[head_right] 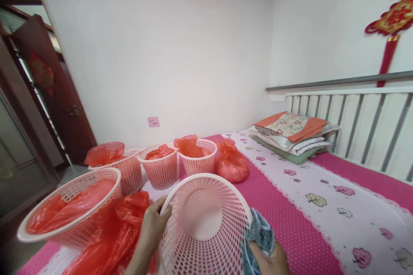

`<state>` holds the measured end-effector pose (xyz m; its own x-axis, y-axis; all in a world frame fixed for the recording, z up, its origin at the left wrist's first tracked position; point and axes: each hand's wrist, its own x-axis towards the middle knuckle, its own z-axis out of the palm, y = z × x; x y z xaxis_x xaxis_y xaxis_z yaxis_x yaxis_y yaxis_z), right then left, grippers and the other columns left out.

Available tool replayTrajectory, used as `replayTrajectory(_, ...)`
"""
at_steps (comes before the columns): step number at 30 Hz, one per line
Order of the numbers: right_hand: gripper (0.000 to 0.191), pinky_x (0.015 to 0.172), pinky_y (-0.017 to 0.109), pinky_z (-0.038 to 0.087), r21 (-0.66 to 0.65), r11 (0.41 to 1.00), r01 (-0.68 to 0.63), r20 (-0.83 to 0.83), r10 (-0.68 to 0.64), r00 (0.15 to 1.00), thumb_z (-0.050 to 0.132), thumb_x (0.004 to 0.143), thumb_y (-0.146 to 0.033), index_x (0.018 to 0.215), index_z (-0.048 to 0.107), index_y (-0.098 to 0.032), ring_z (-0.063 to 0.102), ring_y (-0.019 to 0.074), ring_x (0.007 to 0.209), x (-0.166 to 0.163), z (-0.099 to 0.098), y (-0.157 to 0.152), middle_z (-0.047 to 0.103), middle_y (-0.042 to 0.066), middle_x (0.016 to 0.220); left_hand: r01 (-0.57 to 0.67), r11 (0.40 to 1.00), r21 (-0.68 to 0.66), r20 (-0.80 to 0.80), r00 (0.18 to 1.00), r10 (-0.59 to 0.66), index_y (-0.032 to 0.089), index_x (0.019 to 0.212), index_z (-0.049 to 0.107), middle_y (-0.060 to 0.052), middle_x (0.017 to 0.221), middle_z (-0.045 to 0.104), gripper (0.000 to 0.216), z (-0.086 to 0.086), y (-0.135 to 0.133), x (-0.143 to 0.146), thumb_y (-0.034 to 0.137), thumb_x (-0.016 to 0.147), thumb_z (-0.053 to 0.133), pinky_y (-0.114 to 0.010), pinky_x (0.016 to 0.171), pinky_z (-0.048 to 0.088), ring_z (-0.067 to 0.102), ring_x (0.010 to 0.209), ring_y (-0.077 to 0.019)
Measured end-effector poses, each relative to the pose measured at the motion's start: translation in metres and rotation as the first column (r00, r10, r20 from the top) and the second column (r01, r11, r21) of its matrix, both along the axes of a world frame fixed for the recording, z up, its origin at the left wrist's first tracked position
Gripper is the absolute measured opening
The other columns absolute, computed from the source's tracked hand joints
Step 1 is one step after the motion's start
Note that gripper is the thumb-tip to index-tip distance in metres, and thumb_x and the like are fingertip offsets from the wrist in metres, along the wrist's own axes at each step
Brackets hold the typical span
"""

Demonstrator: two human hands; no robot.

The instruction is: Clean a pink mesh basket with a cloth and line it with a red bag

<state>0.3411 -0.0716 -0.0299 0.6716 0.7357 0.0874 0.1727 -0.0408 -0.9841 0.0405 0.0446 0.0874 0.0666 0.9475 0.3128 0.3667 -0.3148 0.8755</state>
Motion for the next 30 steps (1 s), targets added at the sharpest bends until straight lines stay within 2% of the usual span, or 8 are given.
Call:
replayTrajectory(4,0.029,0.064,0.035,0.061,0.051,0.995,-0.085,0.088,0.08,0.993,0.07,0.064,-0.052,0.074,0.073,-0.025,0.075,0.0305,0.072,0.006,0.049,0.002,0.076,0.003,0.064,-0.037,0.999,0.009,-0.091,0.995,0.038,0.014,0.093,0.078,-0.008,0.085,0.078,0.04,0.0,0.006,-0.008,0.045,0.078,0.055,-0.04,0.082,0.05,0.069,0.083,-0.0289)
replayTrajectory(9,0.018,0.058,0.033,0.055,0.042,0.972,-0.23,0.222,0.216,0.951,0.066,0.063,-0.043,0.063,0.067,-0.025,0.067,0.0245,0.061,0.011,0.1,-0.004,0.073,0.0,0.062,-0.017,1.0,-0.015,-0.134,0.991,0.015,0.013,0.106,0.079,-0.01,0.088,0.079,0.048,0.0,0.005,-0.003,0.046,0.077,0.061,-0.039,0.072,0.047,0.063,0.071,-0.0257)
replayTrajectory(15,0.01,0.062,0.027,0.049,0.003,0.888,-0.46,0.432,0.414,0.802,0.058,0.065,-0.025,0.073,0.065,-0.024,0.064,0.0201,0.067,-0.001,0.13,0.009,0.07,-0.004,0.07,0.14,0.99,-0.006,-0.106,0.985,-0.139,0.02,0.115,0.08,-0.009,0.115,0.083,0.039,-0.001,0.005,0.01,0.029,0.08,0.064,-0.037,0.095,0.05,0.072,0.108,-0.0281)
replayTrajectory(18,0.018,0.066,0.027,0.049,-0.054,0.864,-0.501,0.494,0.459,0.738,0.056,0.067,-0.021,0.082,0.065,-0.024,0.067,0.0204,0.072,-0.006,0.135,0.022,0.073,-0.004,0.076,0.188,0.982,-0.004,-0.117,0.975,-0.187,0.02,0.099,0.083,-0.006,0.096,0.084,0.028,-0.003,0.007,0.014,0.031,0.087,0.06,-0.034,0.086,0.05,0.073,0.094,-0.0268)
replayTrajectory(20,0.024,0.069,0.028,0.049,-0.075,0.88,-0.469,0.528,0.434,0.73,0.055,0.066,-0.02,0.087,0.065,-0.025,0.069,0.0217,0.074,-0.006,0.134,0.029,0.075,-0.003,0.08,0.192,0.981,-0.008,-0.116,0.975,-0.192,0.02,0.09,0.081,-0.004,0.084,0.082,0.029,-0.005,0.009,0.015,0.035,0.09,0.057,-0.032,0.077,0.048,0.071,0.084,-0.026)
replayTrajectory(23,0.033,0.073,0.03,0.051,-0.067,0.922,-0.382,0.553,0.353,0.755,0.054,0.066,-0.023,0.097,0.067,-0.026,0.073,0.0246,0.08,-0.004,0.128,0.036,0.079,0.0,0.088,0.182,0.983,-0.01,-0.092,0.979,-0.182,0.019,0.089,0.079,-0.003,0.084,0.081,0.03,-0.008,0.01,0.017,0.036,0.092,0.055,-0.031,0.075,0.046,0.07,0.084,-0.0256)
replayTrajectory(26,0.039,0.075,0.033,0.053,-0.062,0.966,-0.25,0.522,0.245,0.817,0.055,0.068,-0.03,0.105,0.067,-0.025,0.076,0.0273,0.084,-0.002,0.112,0.035,0.081,0.004,0.091,0.153,0.988,-0.008,-0.058,0.987,-0.153,0.018,0.086,0.077,-0.005,0.085,0.081,0.03,-0.01,0.011,0.016,0.036,0.092,0.054,-0.032,0.075,0.046,0.07,0.084,-0.0262)
replayTrajectory(30,0.04,0.076,0.038,0.058,-0.06,0.995,-0.084,0.391,0.101,0.915,0.058,0.069,-0.043,0.102,0.07,-0.024,0.078,0.032,0.086,-0.001,0.074,0.021,0.083,0.006,0.09,0.095,0.995,-0.009,-0.015,0.995,-0.096,0.018,0.091,0.078,-0.008,0.09,0.083,0.03,-0.014,0.016,0.01,0.039,0.09,0.056,-0.035,0.08,0.05,0.072,0.088,-0.0287)
